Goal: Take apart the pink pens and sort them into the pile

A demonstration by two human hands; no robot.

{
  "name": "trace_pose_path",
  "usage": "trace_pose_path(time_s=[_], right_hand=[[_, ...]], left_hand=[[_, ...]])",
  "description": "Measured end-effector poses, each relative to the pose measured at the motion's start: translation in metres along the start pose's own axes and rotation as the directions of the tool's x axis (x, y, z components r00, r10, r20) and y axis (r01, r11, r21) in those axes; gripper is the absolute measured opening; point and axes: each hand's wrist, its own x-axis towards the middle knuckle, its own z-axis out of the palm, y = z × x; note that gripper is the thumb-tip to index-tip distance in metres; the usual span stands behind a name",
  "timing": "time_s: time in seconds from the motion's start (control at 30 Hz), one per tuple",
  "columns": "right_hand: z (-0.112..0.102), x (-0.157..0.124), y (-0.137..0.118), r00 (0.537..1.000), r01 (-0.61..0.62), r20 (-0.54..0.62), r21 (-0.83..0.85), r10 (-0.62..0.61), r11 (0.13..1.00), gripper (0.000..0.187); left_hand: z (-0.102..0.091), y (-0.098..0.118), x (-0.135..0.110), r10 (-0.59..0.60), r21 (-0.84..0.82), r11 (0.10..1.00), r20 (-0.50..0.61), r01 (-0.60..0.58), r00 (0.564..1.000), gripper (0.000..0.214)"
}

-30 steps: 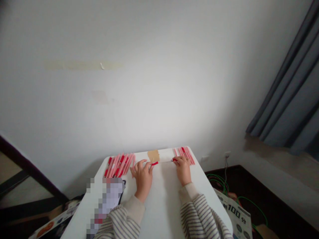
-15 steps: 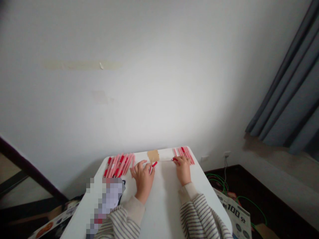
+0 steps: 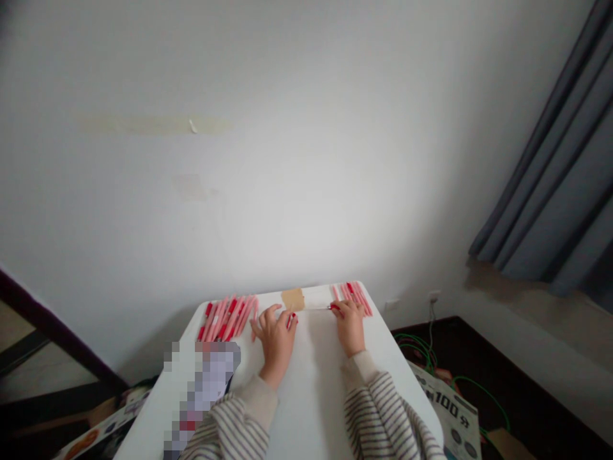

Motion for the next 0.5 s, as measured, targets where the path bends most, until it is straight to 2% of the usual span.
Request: trace_pose_path(time_s=[0.5], right_hand=[[0.0013,-0.0009,-0.0006,1.000,-0.013,0.000,0.009,0.013,1.000,0.041]], left_hand=[[0.0020,-0.0012,0.0040,0.024,0.036,0.999,0.016,-0.024,1.000,0.018]])
